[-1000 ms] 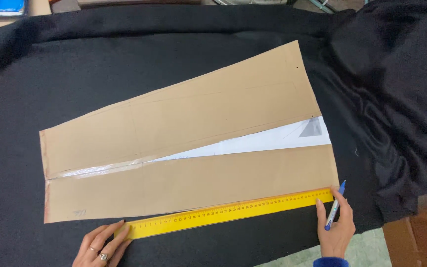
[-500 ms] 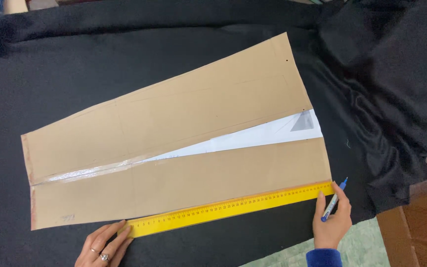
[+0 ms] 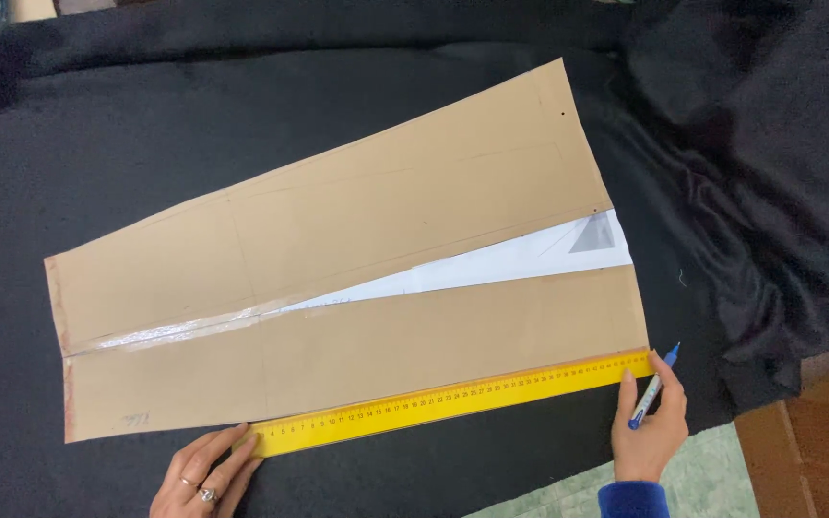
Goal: The person measures a piece of black fabric using a yellow ruler and a blue pen. They place a cardboard pattern on the fabric, align the ruler along the edge, and mark measurements. The person then flips the pattern over to reveal a red and gold design and continues measuring and marking the fabric.
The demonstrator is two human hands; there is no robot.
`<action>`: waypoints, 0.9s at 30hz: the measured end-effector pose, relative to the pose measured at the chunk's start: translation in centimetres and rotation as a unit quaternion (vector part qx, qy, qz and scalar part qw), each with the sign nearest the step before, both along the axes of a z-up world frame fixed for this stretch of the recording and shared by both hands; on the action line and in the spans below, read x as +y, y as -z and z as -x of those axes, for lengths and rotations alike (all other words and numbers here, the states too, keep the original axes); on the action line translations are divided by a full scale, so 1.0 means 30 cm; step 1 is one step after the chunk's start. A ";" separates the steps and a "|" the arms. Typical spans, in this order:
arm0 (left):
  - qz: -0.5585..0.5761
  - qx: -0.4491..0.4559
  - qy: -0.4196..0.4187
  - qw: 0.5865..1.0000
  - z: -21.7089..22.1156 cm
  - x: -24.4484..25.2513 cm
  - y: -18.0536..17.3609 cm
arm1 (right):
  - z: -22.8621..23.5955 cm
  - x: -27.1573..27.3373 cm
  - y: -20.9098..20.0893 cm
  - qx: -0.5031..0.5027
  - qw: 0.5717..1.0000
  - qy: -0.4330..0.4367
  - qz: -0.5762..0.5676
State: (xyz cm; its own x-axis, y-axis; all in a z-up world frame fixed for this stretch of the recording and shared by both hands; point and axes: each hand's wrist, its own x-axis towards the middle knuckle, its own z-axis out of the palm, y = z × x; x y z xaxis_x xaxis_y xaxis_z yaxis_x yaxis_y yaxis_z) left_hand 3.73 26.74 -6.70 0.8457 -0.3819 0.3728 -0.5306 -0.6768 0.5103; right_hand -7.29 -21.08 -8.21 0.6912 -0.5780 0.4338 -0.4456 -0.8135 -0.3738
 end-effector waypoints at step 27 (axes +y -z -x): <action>-0.014 -0.017 0.066 0.998 -0.015 0.036 0.007 | 0.031 -0.017 0.033 0.013 0.999 -0.022 0.036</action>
